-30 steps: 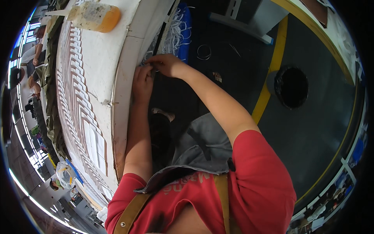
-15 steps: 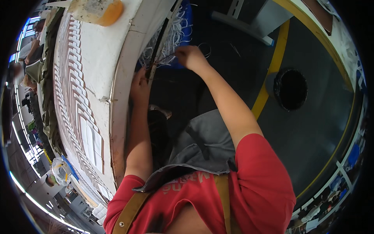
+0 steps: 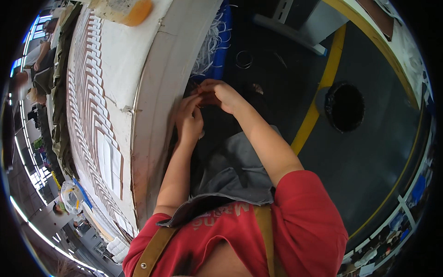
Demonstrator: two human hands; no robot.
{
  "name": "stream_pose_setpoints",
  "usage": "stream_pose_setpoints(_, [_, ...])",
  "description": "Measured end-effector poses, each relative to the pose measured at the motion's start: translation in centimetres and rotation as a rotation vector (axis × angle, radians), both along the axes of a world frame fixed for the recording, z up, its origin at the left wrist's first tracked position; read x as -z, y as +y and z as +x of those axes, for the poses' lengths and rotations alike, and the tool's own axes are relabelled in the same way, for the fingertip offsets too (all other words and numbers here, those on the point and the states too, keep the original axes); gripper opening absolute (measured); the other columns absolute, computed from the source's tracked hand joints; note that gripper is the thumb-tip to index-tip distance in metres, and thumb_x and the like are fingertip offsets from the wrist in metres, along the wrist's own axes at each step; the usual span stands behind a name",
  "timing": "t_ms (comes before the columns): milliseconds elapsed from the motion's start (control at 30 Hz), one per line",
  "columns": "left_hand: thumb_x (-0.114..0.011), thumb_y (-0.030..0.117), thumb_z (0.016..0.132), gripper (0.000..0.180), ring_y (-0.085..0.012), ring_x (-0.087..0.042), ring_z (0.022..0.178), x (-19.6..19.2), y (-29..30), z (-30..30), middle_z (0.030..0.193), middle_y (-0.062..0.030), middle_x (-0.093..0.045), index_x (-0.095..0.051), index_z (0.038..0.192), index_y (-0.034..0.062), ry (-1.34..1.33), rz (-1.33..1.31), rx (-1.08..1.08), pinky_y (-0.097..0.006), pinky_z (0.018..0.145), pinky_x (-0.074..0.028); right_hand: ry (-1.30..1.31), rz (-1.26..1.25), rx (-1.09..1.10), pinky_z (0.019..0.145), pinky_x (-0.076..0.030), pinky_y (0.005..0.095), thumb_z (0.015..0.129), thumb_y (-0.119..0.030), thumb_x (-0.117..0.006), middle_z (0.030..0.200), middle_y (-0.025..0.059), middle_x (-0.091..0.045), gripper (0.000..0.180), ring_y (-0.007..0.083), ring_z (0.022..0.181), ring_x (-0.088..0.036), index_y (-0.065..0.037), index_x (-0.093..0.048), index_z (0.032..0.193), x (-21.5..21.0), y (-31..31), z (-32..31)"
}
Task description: The person assembles face masks by hand on a large table. They pick up white mask bodies and brown frames, align them, and press them together. The person also briefly cleans the table surface and handles a red string. The assembled masks are stacked in neat piles on the table.
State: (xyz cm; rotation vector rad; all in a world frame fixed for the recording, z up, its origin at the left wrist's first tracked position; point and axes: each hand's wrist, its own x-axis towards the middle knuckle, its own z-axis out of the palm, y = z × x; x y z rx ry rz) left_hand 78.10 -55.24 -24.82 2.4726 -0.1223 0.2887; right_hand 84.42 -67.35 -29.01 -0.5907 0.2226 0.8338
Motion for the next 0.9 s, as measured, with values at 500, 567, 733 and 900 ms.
stream_pose_setpoints(500, [-0.053,0.021,0.084,0.021,-0.0062,-0.041,0.052,-0.6,0.0,4.3,0.061,0.0008,-0.045,-0.059,0.084,0.0017,0.621,-0.862,-0.456,-0.02,0.045,-0.034,-0.665,-0.601,0.112,0.055,-0.041,0.0266,0.08,-0.006,-0.05,0.074,0.0035,-0.053,0.006,0.0105,0.06,-0.051,-0.002,-0.053,0.078,-1.1,-0.2,-0.5])
stream_pose_setpoints(567, [-0.053,0.02,0.083,0.017,-0.0068,-0.043,0.055,0.7,0.5,4.4,0.064,0.0005,-0.048,-0.059,0.081,0.0039,0.614,-1.081,-0.475,-0.021,0.048,-0.035,-0.808,-0.67,0.22,0.056,-0.041,0.0264,0.079,-0.005,-0.051,0.076,0.0042,-0.053,0.006,0.0116,0.062,-0.05,0.0,-0.053,0.077,-0.5,0.0,-0.7])
stream_pose_setpoints(733, [-0.053,0.017,0.082,0.011,-0.0104,-0.049,0.067,1.4,0.0,4.4,0.074,-0.0017,-0.055,-0.057,0.083,0.0071,0.588,-1.299,-0.574,-0.026,0.058,-0.041,-0.773,-0.91,0.284,0.06,-0.043,0.0281,0.074,-0.003,-0.054,0.08,0.0082,-0.053,0.004,0.018,0.071,-0.053,0.001,-0.054,0.074,-0.8,0.2,-1.4])
stream_pose_setpoints(900, [-0.056,0.017,0.08,0.012,-0.0124,-0.053,0.07,1.5,-0.4,4.2,0.079,-0.0045,-0.057,-0.055,0.085,0.0052,0.542,-1.324,-0.553,-0.026,0.063,-0.041,-1.063,-1.012,0.431,0.062,-0.045,0.0349,0.07,-0.002,-0.056,0.079,0.013,-0.052,0.005,0.0297,0.072,-0.055,0.002,-0.053,0.072,-0.9,0.8,-2.3])
